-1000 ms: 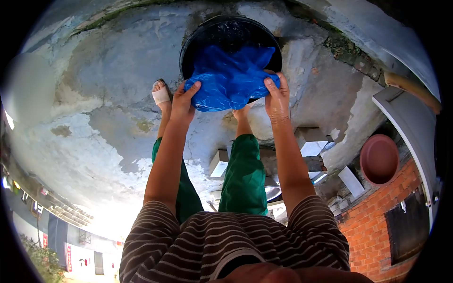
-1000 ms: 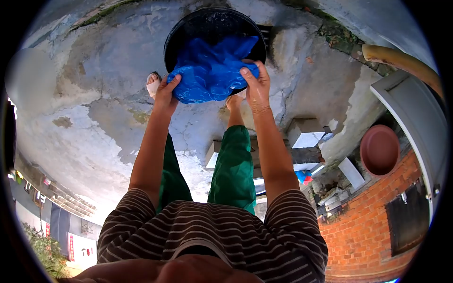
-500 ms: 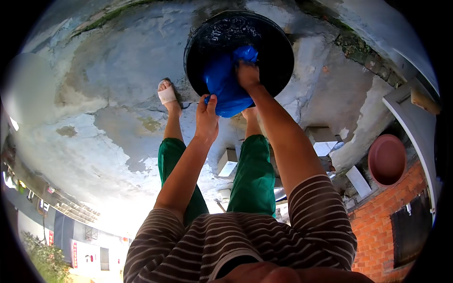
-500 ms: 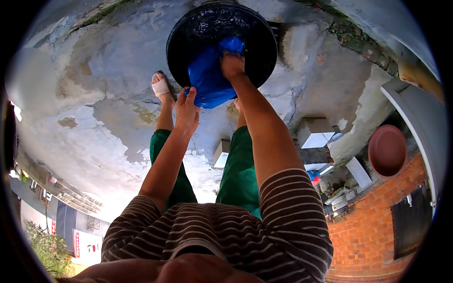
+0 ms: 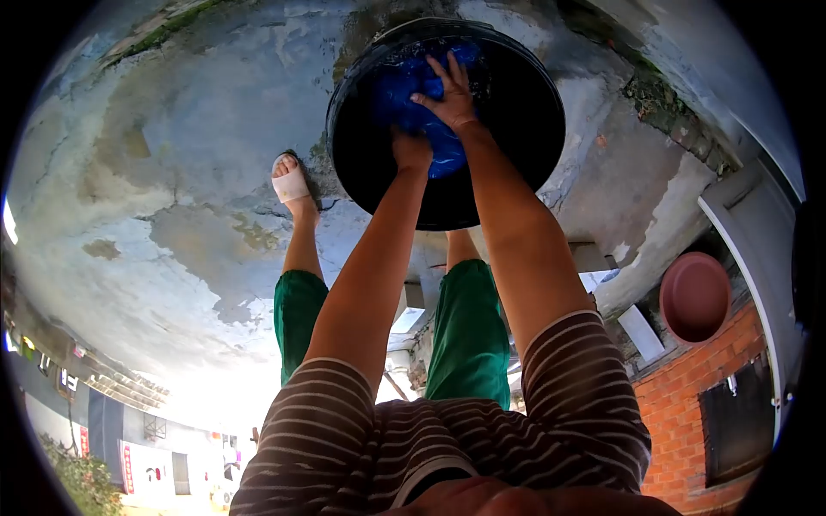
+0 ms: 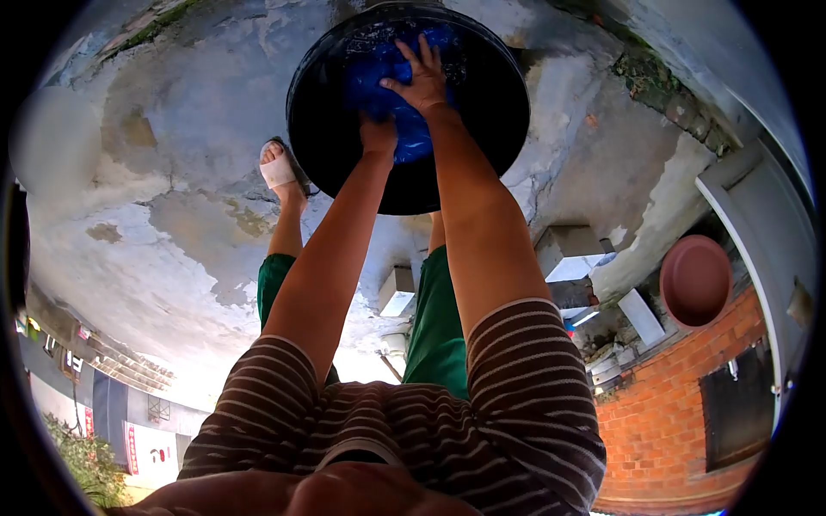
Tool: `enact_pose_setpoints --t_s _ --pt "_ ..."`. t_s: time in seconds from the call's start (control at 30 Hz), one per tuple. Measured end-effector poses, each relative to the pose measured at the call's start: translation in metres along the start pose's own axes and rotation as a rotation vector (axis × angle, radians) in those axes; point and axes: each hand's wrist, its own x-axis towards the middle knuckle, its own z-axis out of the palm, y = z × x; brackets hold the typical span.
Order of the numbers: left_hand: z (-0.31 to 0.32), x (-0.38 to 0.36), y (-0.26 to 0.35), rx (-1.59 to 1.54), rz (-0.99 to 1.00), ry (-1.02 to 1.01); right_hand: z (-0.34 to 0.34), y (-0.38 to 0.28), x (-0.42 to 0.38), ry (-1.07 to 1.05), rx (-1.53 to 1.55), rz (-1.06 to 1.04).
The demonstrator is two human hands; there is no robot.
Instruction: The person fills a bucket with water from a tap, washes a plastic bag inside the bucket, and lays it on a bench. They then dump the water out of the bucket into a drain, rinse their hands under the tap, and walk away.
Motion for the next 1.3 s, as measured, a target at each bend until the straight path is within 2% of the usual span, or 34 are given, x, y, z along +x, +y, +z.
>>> enact_pose_setpoints --t_s 0.03,0.13,0.2,0.23,0.33,0.47,0.53,0.63,0.7,0.73,0.77,0.83,0.93,0.97,1.03,1.1,1.2,1.27,1.3 --pt "0.01 0.013 -0.006 0.059 0.089 0.039 0.002 -0.004 -0.002 -0.001 -0.003 -0.004" --pt "0.013 0.032 0.001 0.189 0.076 -0.029 0.011 -0.001 0.004 -0.003 -0.164 0.043" --pt "0.033 0.07 -0.029 0.209 0.146 0.025 0.028 0.012 0.022 -0.079 -0.134 0.148" --pt "0.041 0.086 -0.041 0.235 0.215 0.077 0.038 0.014 0.027 -0.06 -0.351 0.146" --pt "0.039 0.106 -0.037 0.359 0.241 -0.031 0.074 0.042 0.046 -0.091 -0.392 0.14" --pt "0.047 0.125 -0.035 0.341 0.25 -0.038 0.095 0.063 0.058 -0.098 -0.479 0.101" --pt "0.046 0.121 -0.033 0.241 0.217 -0.028 0.092 0.065 0.058 -0.087 -0.48 0.09" --pt "0.037 0.094 -0.028 -0.088 0.043 0.03 0.068 0.055 0.046 -0.09 -0.328 0.16" --pt "0.03 0.067 -0.018 -0.42 -0.109 0.073 0.036 0.035 0.038 -0.04 -0.15 0.212" --pt "0.02 0.047 -0.012 -0.57 -0.172 0.078 0.02 0.021 0.026 0.0 0.035 0.27" --pt "0.008 0.026 -0.003 -0.687 -0.209 0.068 0.001 0.006 0.008 0.0 0.033 0.27" --pt "-0.019 -0.021 0.012 -0.803 -0.197 0.034 -0.045 -0.03 -0.037 0.132 0.449 0.194" --pt "-0.056 -0.077 0.023 -0.83 -0.085 -0.002 -0.092 -0.09 -0.12 -0.15 0.869 0.291" --pt "-0.068 -0.093 0.023 -0.828 -0.083 -0.007 -0.095 -0.103 -0.142 -0.186 0.87 0.134" --pt "-0.085 -0.111 0.022 -0.938 -0.25 -0.039 -0.091 -0.125 -0.167 -0.273 0.807 0.092" --pt "-0.089 -0.109 0.016 -0.976 -0.241 -0.064 -0.069 -0.126 -0.172 -0.285 0.795 0.076" --pt "-0.086 -0.099 0.002 -1.035 -0.176 -0.085 -0.025 -0.102 -0.149 -0.218 0.821 0.047" --pt "-0.08 -0.097 -0.01 -1.052 -0.069 -0.09 0.012 -0.073 -0.133 -0.07 0.525 -0.054" --pt "-0.078 -0.101 -0.01 -1.026 -0.158 -0.081 0.033 -0.055 -0.128 -0.073 0.526 -0.048"
